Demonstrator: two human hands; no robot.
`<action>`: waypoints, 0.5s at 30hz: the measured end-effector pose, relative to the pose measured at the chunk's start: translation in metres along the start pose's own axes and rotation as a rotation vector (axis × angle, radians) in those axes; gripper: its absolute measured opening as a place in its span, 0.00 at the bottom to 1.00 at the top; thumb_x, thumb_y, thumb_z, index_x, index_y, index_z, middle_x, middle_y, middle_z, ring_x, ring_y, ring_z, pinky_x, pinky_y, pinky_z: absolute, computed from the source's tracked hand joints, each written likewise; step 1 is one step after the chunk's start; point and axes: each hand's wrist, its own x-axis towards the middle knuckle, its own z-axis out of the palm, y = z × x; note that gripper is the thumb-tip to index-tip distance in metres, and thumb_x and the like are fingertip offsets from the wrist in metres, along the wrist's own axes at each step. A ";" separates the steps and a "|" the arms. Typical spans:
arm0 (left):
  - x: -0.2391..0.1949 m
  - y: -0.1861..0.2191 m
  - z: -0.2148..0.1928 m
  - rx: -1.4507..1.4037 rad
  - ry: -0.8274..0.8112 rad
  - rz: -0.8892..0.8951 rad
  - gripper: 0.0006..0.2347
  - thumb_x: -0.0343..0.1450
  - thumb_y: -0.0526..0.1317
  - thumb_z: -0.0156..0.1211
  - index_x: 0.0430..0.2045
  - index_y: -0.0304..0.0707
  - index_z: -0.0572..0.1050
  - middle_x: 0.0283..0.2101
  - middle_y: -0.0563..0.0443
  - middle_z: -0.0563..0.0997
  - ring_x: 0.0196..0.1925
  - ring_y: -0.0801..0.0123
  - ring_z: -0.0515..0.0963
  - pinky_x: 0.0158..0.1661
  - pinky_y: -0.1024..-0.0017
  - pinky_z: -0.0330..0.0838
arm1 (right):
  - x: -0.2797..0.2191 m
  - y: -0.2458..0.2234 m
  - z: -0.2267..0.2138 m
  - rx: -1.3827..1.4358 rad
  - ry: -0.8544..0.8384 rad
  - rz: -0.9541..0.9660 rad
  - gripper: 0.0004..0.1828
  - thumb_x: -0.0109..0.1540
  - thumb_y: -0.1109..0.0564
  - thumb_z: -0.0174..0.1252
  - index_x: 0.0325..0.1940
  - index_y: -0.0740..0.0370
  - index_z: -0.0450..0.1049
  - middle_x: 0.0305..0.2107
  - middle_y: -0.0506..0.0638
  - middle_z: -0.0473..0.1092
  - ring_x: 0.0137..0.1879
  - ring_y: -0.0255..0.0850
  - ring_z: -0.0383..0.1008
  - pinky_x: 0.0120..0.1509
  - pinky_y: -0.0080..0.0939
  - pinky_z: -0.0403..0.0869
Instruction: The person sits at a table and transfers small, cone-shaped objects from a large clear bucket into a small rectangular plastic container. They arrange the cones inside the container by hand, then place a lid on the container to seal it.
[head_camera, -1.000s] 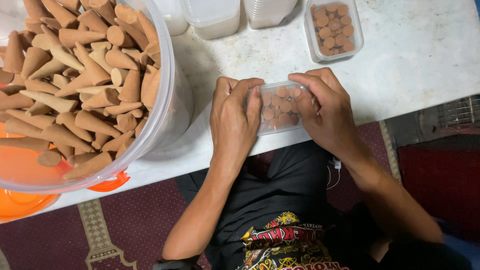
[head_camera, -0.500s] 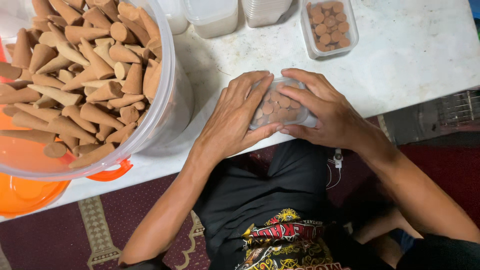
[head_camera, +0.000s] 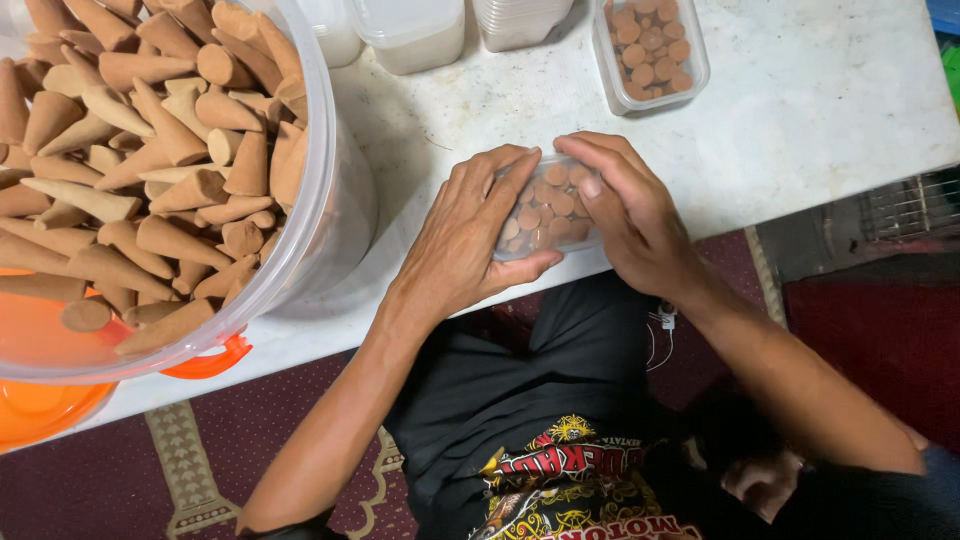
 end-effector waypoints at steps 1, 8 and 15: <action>0.000 0.000 0.000 -0.001 0.000 -0.002 0.37 0.69 0.50 0.74 0.68 0.38 0.56 0.66 0.39 0.64 0.68 0.50 0.68 0.64 0.55 0.66 | 0.000 0.000 0.007 0.001 -0.002 0.001 0.23 0.75 0.56 0.36 0.68 0.76 0.62 0.62 0.67 0.63 0.70 0.54 0.65 0.76 0.49 0.65; -0.001 -0.001 0.005 0.008 0.024 -0.023 0.38 0.67 0.50 0.75 0.68 0.39 0.56 0.66 0.41 0.65 0.66 0.51 0.69 0.58 0.54 0.69 | 0.000 0.003 0.029 -0.005 0.187 0.123 0.21 0.74 0.57 0.36 0.65 0.73 0.65 0.56 0.62 0.67 0.64 0.50 0.69 0.70 0.46 0.68; -0.001 0.001 0.004 0.020 0.016 -0.052 0.39 0.67 0.51 0.76 0.68 0.39 0.57 0.66 0.42 0.65 0.64 0.52 0.69 0.56 0.56 0.69 | 0.002 0.002 0.029 -0.025 0.186 0.127 0.22 0.74 0.54 0.36 0.64 0.72 0.66 0.54 0.61 0.67 0.62 0.49 0.70 0.68 0.46 0.69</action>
